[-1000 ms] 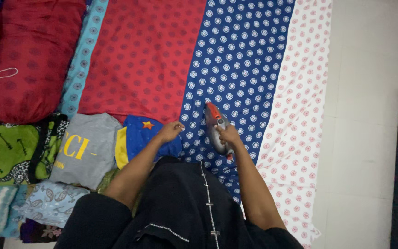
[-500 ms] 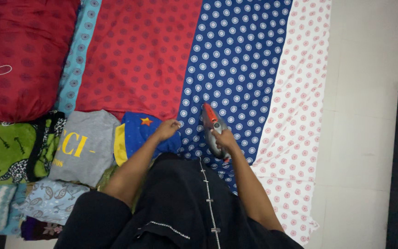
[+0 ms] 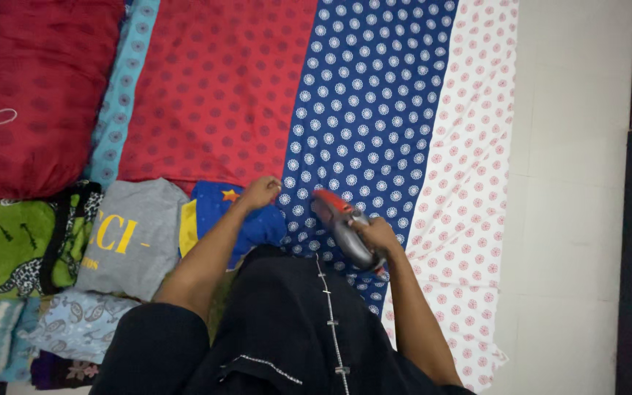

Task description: The person uses a handheld vacuum cleaner to clean the surface of a bed, moving the nozzle across different colored sections of the bedsheet and smoothing the fabric with their other hand.

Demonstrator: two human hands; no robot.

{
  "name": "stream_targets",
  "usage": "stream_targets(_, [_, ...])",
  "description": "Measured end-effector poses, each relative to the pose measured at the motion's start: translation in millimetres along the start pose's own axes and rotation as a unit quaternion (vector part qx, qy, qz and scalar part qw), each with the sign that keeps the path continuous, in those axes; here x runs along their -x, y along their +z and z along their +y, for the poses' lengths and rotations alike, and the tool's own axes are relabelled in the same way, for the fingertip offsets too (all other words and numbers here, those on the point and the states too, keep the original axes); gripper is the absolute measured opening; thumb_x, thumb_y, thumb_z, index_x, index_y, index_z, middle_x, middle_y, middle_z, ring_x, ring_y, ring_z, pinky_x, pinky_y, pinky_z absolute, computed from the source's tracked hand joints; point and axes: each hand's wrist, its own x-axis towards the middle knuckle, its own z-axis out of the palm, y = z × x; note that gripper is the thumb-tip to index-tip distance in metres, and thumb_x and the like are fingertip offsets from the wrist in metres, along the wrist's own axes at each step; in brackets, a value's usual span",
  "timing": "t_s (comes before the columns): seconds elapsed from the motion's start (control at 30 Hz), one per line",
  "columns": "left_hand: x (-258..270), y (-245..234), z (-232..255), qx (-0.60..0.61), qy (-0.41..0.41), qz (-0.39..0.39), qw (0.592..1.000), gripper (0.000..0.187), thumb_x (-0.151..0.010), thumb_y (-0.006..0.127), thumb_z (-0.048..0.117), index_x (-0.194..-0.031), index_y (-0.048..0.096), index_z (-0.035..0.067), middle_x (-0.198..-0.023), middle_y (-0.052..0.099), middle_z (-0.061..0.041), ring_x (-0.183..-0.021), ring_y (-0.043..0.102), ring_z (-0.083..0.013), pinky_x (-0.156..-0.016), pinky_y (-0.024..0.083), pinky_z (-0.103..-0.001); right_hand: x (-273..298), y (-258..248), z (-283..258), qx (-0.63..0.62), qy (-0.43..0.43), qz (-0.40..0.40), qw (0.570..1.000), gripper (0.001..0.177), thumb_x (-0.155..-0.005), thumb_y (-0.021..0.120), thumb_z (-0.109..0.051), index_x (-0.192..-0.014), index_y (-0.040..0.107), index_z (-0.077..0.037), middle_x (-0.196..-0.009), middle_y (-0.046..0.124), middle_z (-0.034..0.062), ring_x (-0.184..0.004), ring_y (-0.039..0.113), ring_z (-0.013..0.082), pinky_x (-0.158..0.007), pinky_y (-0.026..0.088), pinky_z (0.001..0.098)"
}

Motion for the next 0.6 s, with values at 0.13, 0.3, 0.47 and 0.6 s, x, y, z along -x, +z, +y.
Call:
stream_targets(0.13, [-19,-10,8,0.079,-0.057,0.004,0.995,0.026,-0.093,0.066,0.022,-0.112,0.073,0.006,-0.096,0.077,-0.012,-0.086,0.071,-0.0228,-0.077,0.057,-0.038,-47,-4,-3,-0.092,-0.073,0.057,0.991,0.05,-0.088,0.073,-0.046,-0.072,0.07,0.001,-0.058,0.065,0.0106,-0.047,0.062,0.0176,-0.045,0.048,0.0348])
stream_targets(0.3, [-20,-6,17,-0.062,0.054,-0.016,0.996,0.023,-0.095,0.064,0.022,-0.107,0.078,0.009,-0.098,0.078,-0.012,-0.09,0.072,-0.0221,-0.081,0.055,-0.037,-113,6,-9,-0.169,-0.062,0.033,0.983,0.048,-0.097,0.071,-0.039,-0.077,0.06,0.004,-0.055,0.057,0.009,-0.043,0.057,0.0194,-0.04,0.044,0.0368])
stream_targets(0.47, [-20,25,27,-0.002,0.009,-0.052,0.999,0.025,-0.093,0.063,0.022,-0.109,0.076,0.008,-0.096,0.077,-0.011,-0.087,0.074,-0.0227,-0.079,0.058,-0.037,-123,22,0,-0.226,-0.037,0.015,0.973,0.033,-0.095,0.071,-0.031,-0.099,0.058,-0.001,-0.057,0.056,0.0045,-0.041,0.051,0.0157,-0.038,0.041,0.0347])
stream_targets(0.6, [-30,39,32,-0.024,0.002,-0.086,0.996,0.025,-0.095,0.063,0.023,-0.11,0.076,0.008,-0.098,0.078,-0.012,-0.091,0.075,-0.025,-0.082,0.057,-0.038,-123,15,18,-0.189,-0.031,0.013,0.981,0.041,-0.095,0.073,-0.035,-0.087,0.06,0.003,-0.056,0.056,0.0077,-0.042,0.053,0.0177,-0.039,0.043,0.0366])
